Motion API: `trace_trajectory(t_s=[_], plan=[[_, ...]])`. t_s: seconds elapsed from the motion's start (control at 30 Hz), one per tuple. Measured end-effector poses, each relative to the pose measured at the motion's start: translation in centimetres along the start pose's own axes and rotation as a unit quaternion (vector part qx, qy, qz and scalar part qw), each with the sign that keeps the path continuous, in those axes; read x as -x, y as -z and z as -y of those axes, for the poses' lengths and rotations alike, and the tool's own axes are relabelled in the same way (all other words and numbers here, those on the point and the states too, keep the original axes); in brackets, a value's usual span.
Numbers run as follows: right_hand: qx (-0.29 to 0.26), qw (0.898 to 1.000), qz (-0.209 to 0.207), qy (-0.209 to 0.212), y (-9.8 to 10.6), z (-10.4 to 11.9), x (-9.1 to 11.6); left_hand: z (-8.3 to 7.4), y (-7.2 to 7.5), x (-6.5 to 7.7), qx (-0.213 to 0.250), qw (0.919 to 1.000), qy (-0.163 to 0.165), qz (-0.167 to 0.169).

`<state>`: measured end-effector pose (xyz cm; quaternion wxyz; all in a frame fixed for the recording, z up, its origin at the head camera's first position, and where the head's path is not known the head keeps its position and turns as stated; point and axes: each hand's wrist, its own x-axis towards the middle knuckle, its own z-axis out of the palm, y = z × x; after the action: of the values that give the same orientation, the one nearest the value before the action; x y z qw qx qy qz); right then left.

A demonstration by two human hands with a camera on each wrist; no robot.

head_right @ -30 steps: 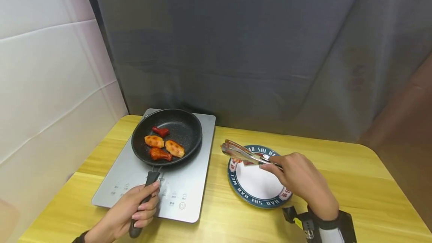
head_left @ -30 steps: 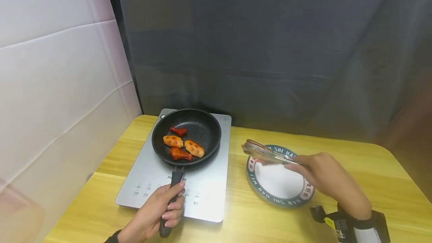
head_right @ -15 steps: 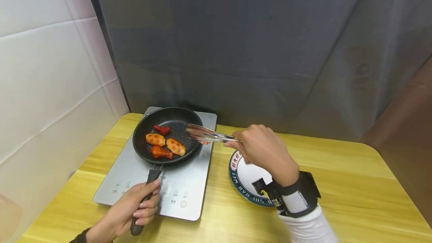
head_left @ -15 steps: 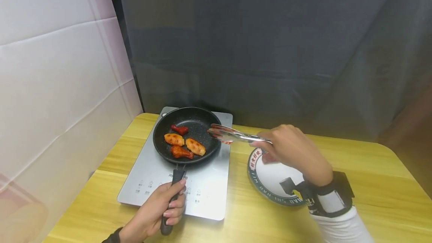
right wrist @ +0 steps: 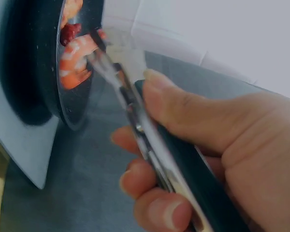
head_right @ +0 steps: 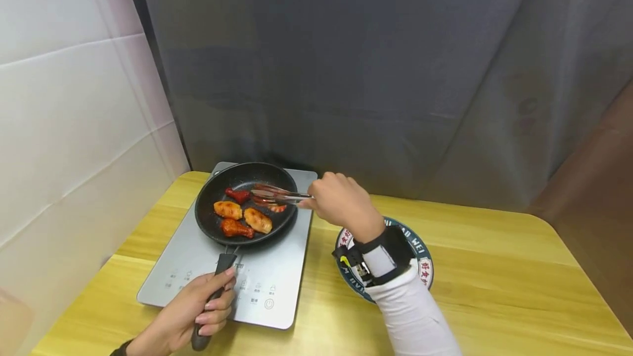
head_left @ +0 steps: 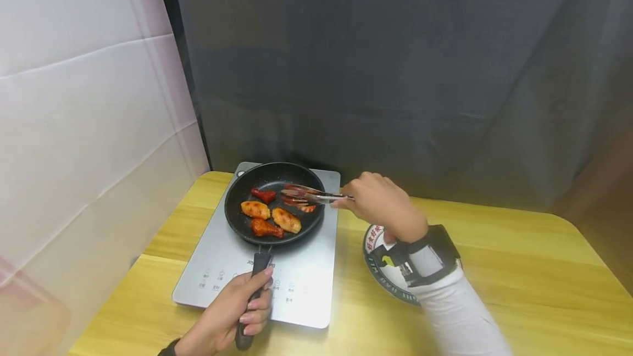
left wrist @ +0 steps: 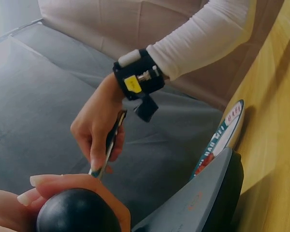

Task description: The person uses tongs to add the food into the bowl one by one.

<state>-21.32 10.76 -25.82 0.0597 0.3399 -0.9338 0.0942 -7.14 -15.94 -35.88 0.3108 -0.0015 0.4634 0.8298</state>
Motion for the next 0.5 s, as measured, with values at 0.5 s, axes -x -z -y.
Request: trace_trajectory(t_s=[0.5], plan=[[0.022, 0.998, 0.057, -0.032, -1.3, 0.8, -2.8, 0.1, 0.1, 0.0, 0.001, 1.0000, -0.001, 0.000]])
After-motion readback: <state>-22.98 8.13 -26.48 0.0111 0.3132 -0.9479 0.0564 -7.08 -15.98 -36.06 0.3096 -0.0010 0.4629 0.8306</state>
